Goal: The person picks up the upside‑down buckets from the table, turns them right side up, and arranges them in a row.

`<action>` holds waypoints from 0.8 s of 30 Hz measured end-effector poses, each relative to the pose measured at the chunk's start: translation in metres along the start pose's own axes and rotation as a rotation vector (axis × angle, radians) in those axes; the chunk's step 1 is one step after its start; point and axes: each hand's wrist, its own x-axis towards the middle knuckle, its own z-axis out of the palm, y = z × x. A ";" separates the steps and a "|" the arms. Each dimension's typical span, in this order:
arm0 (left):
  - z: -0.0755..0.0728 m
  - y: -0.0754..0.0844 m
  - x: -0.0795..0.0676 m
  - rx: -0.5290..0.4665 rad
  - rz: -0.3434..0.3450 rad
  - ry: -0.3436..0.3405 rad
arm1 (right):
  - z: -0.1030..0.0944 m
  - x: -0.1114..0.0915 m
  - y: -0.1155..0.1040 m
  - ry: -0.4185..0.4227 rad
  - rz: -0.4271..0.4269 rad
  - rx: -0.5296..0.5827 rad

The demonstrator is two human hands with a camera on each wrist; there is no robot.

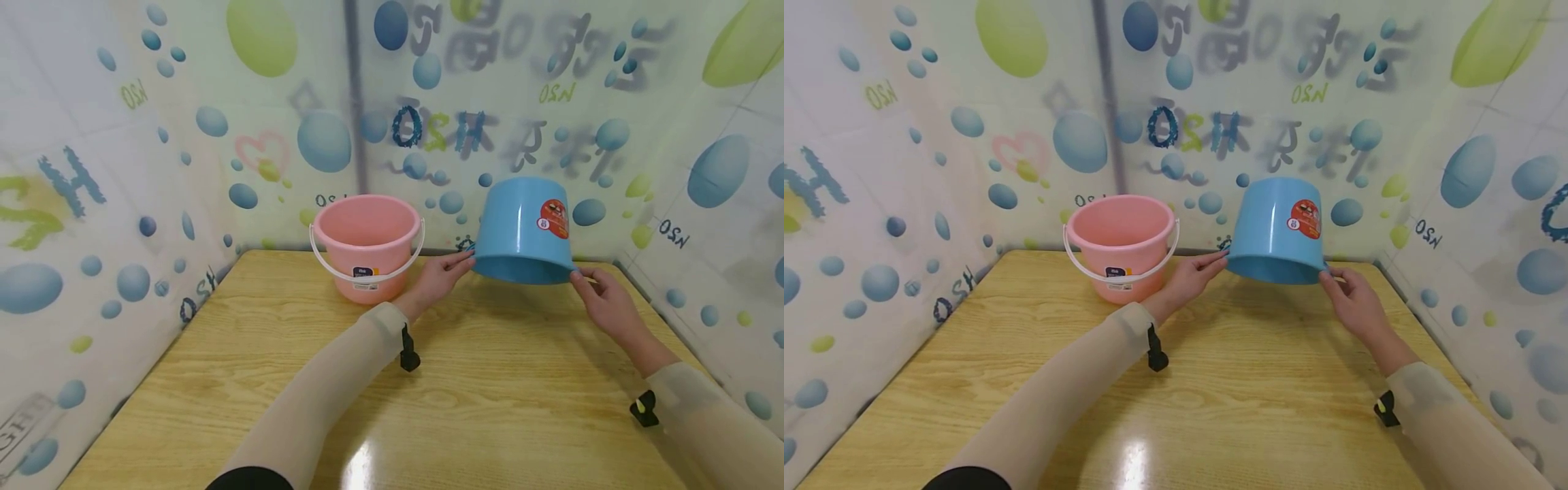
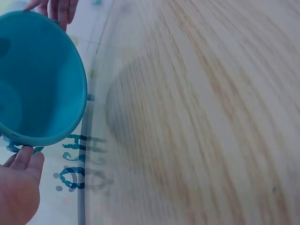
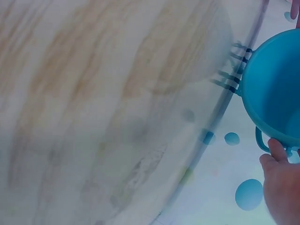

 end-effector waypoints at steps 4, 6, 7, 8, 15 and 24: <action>0.001 0.002 0.001 -0.013 0.023 0.008 | -0.004 0.001 -0.002 0.061 -0.025 -0.013; 0.001 0.003 0.001 -0.024 0.030 0.011 | -0.005 0.001 -0.004 0.090 -0.043 -0.017; 0.001 0.003 0.001 -0.029 0.033 0.014 | -0.006 0.002 -0.004 0.103 -0.051 -0.023; 0.001 0.004 0.000 -0.035 0.039 0.017 | -0.007 0.002 -0.005 0.111 -0.054 -0.030; -0.001 0.008 -0.001 -0.047 0.079 0.030 | -0.012 0.005 -0.010 0.141 -0.077 -0.039; -0.001 0.013 -0.003 -0.065 0.079 0.047 | -0.017 0.008 -0.013 0.227 -0.154 -0.058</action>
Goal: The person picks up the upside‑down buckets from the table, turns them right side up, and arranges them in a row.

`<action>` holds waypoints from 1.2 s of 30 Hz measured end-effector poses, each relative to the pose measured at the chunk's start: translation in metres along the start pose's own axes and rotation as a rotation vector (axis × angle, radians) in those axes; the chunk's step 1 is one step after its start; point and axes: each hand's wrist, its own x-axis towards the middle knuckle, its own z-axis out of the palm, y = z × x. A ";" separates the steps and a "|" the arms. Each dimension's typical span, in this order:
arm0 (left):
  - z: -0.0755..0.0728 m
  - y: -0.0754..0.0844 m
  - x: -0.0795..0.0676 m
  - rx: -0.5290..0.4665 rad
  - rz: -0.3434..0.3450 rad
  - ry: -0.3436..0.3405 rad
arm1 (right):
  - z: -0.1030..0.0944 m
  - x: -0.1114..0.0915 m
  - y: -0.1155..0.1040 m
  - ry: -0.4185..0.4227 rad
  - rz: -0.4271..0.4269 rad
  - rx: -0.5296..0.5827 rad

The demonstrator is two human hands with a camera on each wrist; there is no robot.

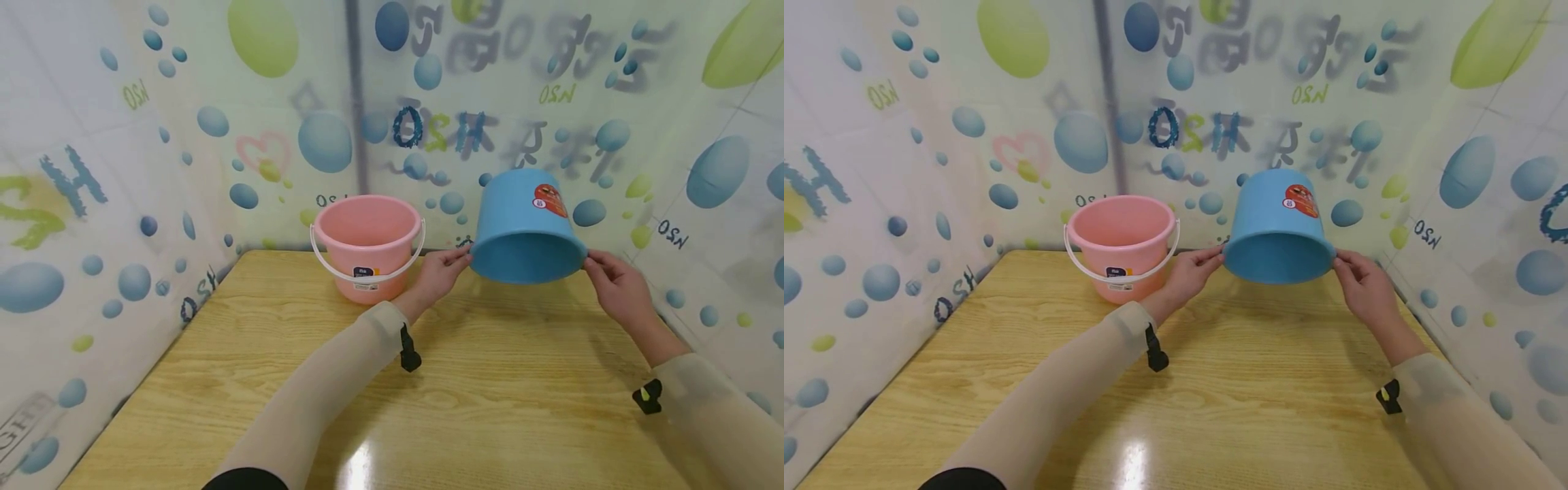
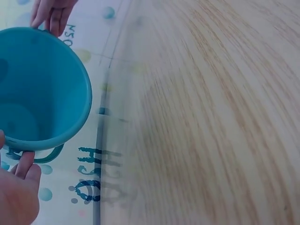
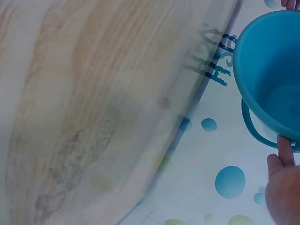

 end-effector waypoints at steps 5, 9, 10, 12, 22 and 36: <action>0.000 0.006 -0.001 0.003 0.004 0.027 | -0.004 0.004 -0.004 0.029 -0.001 -0.007; 0.001 0.010 -0.001 0.005 0.008 0.047 | -0.007 0.009 -0.005 0.038 0.019 -0.014; 0.002 0.010 0.000 0.008 0.012 0.048 | -0.008 0.010 -0.005 0.041 0.025 -0.015; 0.002 0.012 0.000 0.011 0.014 0.048 | -0.009 0.012 -0.007 0.042 0.040 -0.019; -0.001 0.017 0.003 -0.006 0.008 0.009 | -0.014 0.016 -0.010 0.006 0.072 0.048; -0.004 0.023 0.003 -0.064 0.039 -0.019 | -0.015 0.020 -0.008 0.007 0.040 0.105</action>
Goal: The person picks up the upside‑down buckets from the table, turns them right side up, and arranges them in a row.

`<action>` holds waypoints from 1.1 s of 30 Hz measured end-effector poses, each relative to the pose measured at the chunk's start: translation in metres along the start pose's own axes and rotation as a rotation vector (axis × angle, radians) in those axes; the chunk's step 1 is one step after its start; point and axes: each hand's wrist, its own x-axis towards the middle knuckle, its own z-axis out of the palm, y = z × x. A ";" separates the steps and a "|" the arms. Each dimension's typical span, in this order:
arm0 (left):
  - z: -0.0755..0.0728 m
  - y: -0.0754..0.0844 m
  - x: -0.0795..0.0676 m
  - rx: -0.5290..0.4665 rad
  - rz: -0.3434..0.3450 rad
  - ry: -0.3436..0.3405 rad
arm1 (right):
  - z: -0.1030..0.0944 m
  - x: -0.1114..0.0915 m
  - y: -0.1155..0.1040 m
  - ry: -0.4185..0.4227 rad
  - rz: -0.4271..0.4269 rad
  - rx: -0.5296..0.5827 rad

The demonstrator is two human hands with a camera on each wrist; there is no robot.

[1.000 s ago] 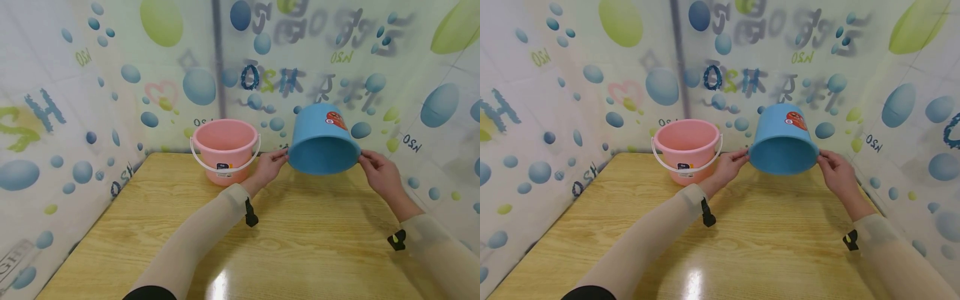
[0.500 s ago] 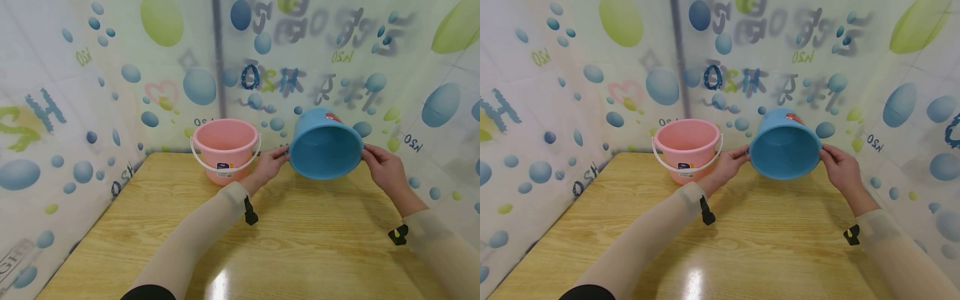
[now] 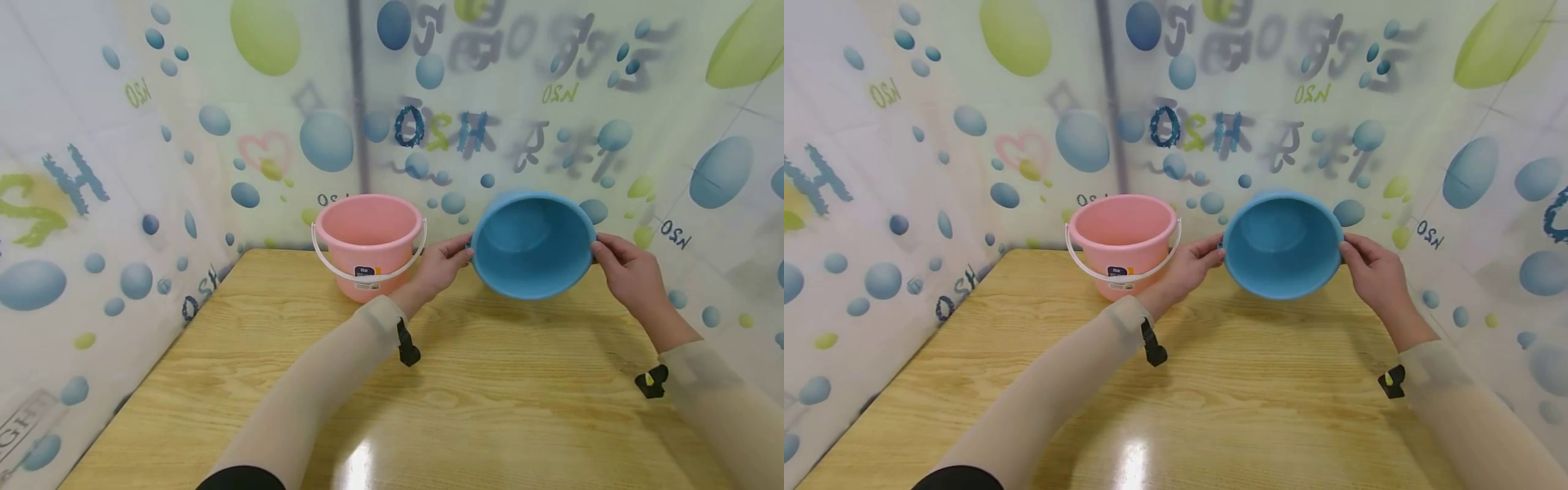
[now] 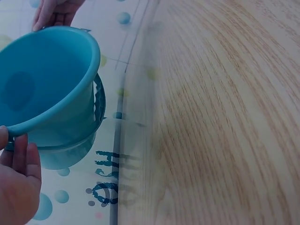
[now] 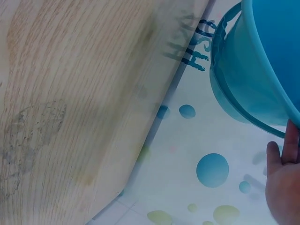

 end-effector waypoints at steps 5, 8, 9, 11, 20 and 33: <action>-0.002 0.000 0.000 0.023 0.021 0.007 | 0.000 0.002 0.000 -0.008 0.020 0.026; -0.003 0.000 0.001 -0.015 0.029 0.002 | 0.001 0.002 -0.002 -0.005 0.029 0.041; -0.003 0.000 0.001 -0.027 0.029 0.000 | 0.001 0.002 -0.002 -0.005 0.035 0.043; -0.003 0.001 0.002 -0.048 0.022 -0.007 | 0.000 0.002 -0.003 -0.004 0.049 0.041; -0.004 0.003 0.001 -0.037 0.003 0.000 | -0.002 0.003 0.000 -0.010 0.099 0.064; -0.009 0.004 0.002 -0.097 0.015 -0.009 | 0.001 0.005 -0.005 -0.056 0.069 0.388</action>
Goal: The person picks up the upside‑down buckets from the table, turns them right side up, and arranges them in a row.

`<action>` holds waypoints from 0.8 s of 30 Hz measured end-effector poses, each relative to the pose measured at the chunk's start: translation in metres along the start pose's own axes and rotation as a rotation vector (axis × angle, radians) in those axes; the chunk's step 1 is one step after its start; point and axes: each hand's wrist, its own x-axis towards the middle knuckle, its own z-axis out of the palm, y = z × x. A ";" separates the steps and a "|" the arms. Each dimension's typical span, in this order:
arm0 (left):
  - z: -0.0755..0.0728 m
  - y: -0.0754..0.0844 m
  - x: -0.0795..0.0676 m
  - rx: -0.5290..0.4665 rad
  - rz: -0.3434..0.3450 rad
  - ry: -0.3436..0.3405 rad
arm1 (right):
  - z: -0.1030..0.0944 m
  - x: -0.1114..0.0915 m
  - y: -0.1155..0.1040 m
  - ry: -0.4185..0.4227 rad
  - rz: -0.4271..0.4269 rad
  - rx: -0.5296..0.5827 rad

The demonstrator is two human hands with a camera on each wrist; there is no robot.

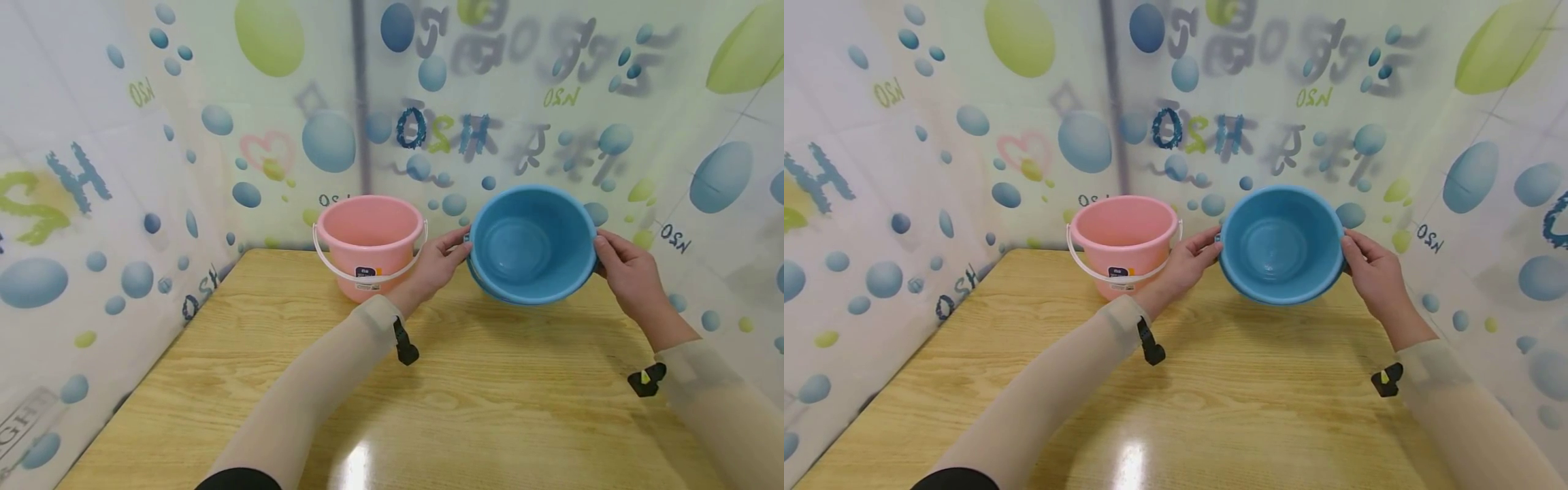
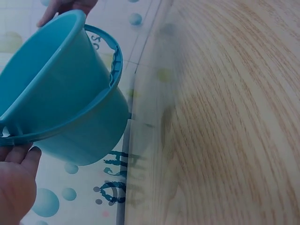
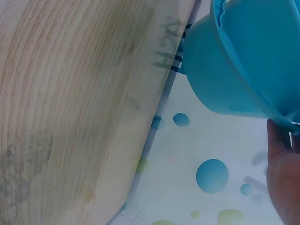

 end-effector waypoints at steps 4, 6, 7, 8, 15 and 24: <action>-0.002 0.002 0.001 0.009 0.018 0.008 | 0.001 -0.001 0.002 -0.018 0.017 0.074; -0.003 0.004 0.002 0.005 0.044 0.020 | 0.002 -0.001 0.003 -0.032 0.032 0.116; -0.003 0.005 0.002 0.003 0.060 0.025 | 0.002 -0.001 0.003 -0.040 0.037 0.138; -0.004 0.006 0.003 -0.006 0.073 0.027 | 0.002 -0.001 0.003 -0.051 0.044 0.165; -0.008 0.010 0.004 -0.002 0.079 -0.006 | 0.002 -0.003 0.003 -0.135 0.041 0.363; -0.015 0.009 0.005 -0.084 0.061 -0.112 | 0.004 -0.004 0.005 -0.325 -0.066 0.632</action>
